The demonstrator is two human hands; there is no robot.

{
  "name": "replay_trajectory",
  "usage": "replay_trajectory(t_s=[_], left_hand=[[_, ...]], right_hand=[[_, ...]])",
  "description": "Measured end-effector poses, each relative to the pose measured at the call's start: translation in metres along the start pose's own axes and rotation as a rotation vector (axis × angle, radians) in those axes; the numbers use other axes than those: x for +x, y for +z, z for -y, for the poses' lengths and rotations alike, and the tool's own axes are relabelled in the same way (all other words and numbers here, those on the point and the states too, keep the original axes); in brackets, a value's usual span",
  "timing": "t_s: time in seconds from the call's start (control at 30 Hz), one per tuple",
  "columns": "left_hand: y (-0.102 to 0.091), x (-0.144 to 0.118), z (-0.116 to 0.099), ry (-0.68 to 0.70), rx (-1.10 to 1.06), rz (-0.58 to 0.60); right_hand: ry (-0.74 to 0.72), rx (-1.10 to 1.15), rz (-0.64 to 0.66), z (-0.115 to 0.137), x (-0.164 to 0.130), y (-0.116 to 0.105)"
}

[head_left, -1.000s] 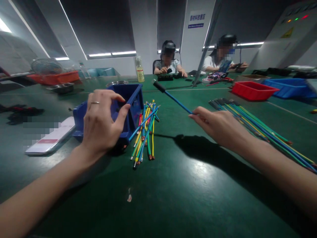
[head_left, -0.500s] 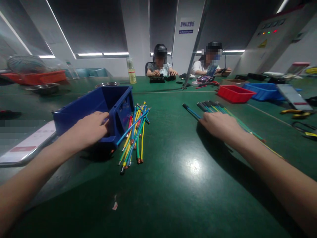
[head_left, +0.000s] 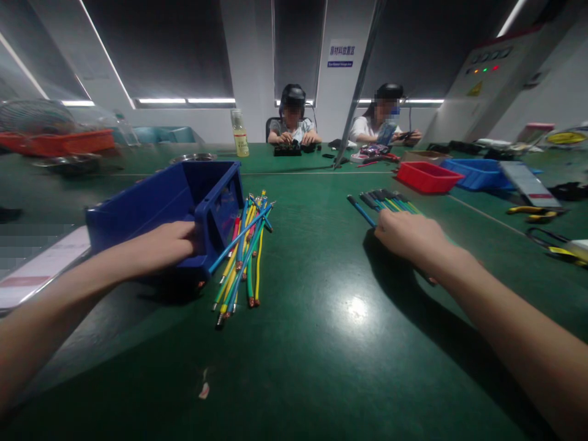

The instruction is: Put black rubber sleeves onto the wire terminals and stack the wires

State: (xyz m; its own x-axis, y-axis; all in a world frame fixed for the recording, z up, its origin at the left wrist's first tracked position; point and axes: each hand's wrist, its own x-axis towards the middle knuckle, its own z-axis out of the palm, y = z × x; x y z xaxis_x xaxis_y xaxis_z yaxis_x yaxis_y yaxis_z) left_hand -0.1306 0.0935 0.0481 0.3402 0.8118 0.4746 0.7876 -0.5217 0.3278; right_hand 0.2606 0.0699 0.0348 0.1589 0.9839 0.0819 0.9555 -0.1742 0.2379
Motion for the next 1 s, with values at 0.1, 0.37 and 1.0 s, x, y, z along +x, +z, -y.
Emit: replay_trajectory(t_s=[0.1, 0.37, 1.0], left_hand=[[-0.002, 0.000, -0.003, -0.035, -0.064, 0.254], [-0.005, 0.000, -0.005, -0.043, -0.184, 0.376], [-0.012, -0.001, -0.028, -0.315, -0.221, 0.433]], right_hand=[[0.014, 0.001, -0.023, -0.002, -0.002, -0.001], [0.051, 0.037, -0.060, -0.008, -0.001, -0.001], [0.217, 0.084, 0.043, -0.013, 0.009, 0.002]])
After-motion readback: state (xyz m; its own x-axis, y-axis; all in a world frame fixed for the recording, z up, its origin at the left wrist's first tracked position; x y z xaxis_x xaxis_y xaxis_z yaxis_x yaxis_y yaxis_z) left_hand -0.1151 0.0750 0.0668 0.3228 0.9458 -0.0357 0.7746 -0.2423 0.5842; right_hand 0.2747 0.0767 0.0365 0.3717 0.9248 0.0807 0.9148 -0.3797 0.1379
